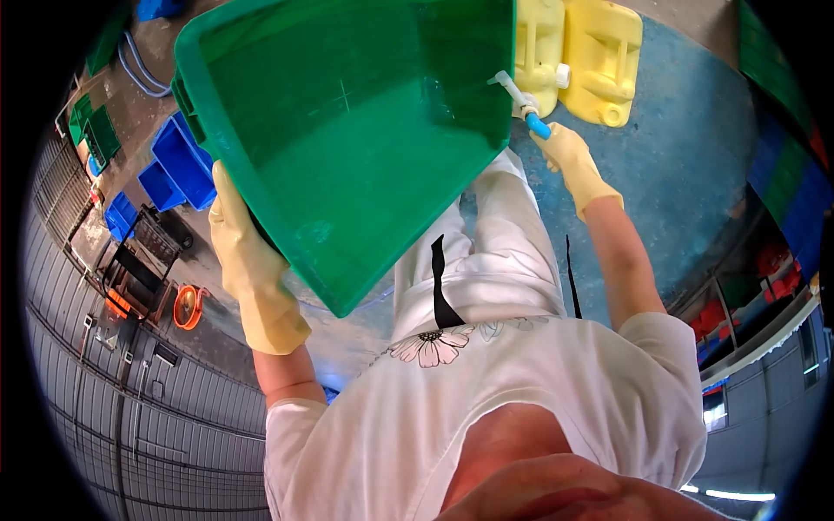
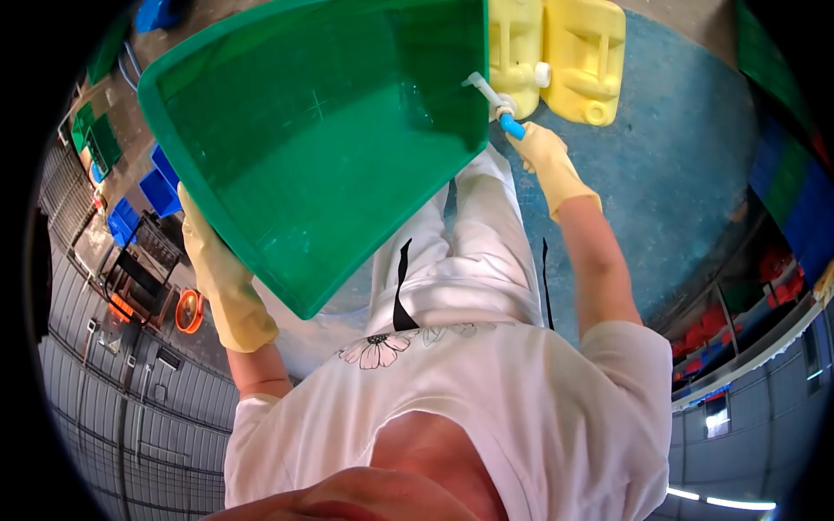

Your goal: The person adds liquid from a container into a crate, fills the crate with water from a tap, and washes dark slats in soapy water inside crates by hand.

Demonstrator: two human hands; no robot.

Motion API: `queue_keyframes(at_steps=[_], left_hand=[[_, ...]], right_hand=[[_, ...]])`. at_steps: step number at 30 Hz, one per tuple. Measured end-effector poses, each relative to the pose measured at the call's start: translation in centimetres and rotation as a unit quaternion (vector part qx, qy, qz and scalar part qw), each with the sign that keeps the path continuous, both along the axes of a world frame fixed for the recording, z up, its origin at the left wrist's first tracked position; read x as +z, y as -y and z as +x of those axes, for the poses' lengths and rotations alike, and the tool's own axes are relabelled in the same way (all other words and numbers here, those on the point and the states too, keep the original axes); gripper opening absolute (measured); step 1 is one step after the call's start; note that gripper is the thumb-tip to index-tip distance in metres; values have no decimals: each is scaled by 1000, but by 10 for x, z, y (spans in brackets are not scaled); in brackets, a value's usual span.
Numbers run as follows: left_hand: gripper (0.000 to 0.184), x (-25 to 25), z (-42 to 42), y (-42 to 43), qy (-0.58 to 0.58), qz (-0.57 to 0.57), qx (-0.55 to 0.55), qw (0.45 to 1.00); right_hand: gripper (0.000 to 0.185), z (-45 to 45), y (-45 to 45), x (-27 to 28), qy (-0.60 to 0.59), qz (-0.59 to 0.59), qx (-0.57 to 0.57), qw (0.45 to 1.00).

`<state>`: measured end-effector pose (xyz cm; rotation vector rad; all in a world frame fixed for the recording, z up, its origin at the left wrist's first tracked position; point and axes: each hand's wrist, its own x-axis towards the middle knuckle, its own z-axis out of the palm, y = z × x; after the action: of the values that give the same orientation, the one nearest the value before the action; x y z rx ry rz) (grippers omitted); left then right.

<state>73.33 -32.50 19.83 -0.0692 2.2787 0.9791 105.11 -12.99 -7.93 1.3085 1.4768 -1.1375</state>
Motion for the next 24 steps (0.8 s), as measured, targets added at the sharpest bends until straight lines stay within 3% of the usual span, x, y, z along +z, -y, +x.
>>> queue_keyframes(at_steps=[3,7,9,12,16,18,20,24], left_hand=[[62,-5,0,2,5,5,27,1000],[62,-6,-6,0,23,9,29,999],[60,-5,-6,-1,33,10,37,999],[58,-10,-8,0,25,26,59,998],[57,-10,-5,-6,36,46,82,995],[58,-10,-6,-3,41,38,81,995],[58,-11,-5,-2,35,32,83,995],[59,-7,-5,-3,1,4,49,999]], right_hand=[[50,-6,-1,57,-21,-15,13,1000],[49,4,-18,156,-35,-8,119,992],[44,31,-21,194,-90,62,163,980],[43,42,-27,238,-64,83,145,984],[44,47,-26,203,-4,68,87,994],[43,45,-24,162,16,-3,-24,1000],[42,42,-19,107,13,-14,42,999],[42,33,-6,7,7,-27,32,999]])
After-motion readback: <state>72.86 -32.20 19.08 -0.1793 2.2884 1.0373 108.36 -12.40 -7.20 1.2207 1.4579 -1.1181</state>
